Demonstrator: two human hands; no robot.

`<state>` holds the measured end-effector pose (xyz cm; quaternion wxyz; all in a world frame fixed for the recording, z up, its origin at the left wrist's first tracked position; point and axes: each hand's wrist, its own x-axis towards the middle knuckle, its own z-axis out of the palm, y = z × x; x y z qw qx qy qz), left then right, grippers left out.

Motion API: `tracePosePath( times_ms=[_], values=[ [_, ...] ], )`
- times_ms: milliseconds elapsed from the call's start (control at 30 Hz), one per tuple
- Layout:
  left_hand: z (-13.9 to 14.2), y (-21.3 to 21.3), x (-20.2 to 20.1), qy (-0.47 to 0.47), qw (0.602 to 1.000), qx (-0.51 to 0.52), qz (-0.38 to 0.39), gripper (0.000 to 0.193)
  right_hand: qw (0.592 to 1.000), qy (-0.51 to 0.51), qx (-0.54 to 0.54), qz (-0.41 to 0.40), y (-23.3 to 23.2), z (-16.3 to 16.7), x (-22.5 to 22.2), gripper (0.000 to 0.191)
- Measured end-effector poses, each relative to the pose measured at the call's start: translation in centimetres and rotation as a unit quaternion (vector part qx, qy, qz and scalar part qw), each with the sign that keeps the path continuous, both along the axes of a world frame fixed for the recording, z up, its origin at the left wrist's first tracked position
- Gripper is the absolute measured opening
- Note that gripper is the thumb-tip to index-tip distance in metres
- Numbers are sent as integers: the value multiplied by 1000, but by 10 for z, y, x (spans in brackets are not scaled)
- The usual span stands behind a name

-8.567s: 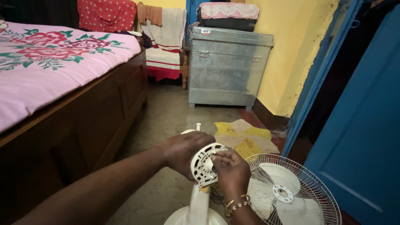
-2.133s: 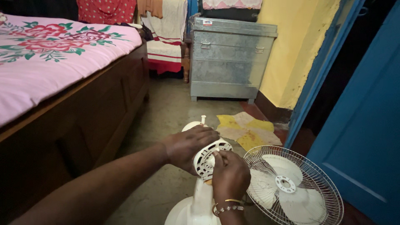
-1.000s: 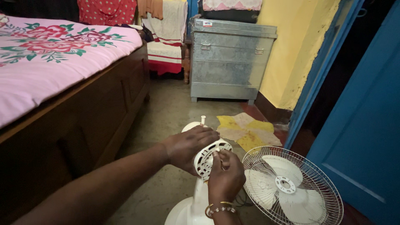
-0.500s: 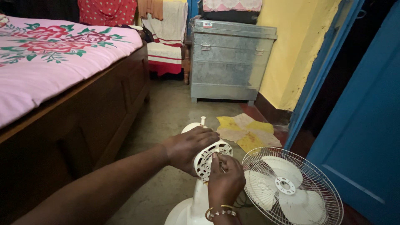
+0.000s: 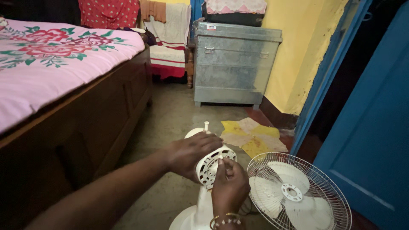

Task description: The person uses a screwdriver to adjust the internal components of a disassembled electric fan motor. They repeatedly insert and turn the screwdriver within the motor housing while holding the unit steady with the other hand.

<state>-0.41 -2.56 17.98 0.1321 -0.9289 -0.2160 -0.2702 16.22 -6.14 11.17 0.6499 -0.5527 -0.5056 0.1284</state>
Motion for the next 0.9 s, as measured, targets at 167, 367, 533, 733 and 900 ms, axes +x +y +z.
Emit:
tracePosePath(
  times_ms=[167, 367, 533, 733, 900],
  values=[
    [-2, 0, -4, 2, 999, -26, 25, 109, 1000, 17, -20, -8, -2, -1, -5, 17],
    [-3, 2, -4, 1, 999, -19, 31, 107, 1000, 20, -1, -3, 0, -6, -4, 17],
    [-2, 5, -5, -6, 1000, -3, 13, 104, 998, 56, 5, 3, -1, -16, -1, 19],
    [-3, 8, -6, -3, 1000, -5, 13, 103, 985, 161, -14, 66, 3, -18, 3, 21],
    [-4, 9, -8, 13, 1000, -11, 21, 107, 987, 134, -52, 68, 4, -13, 6, 20]
  ],
)
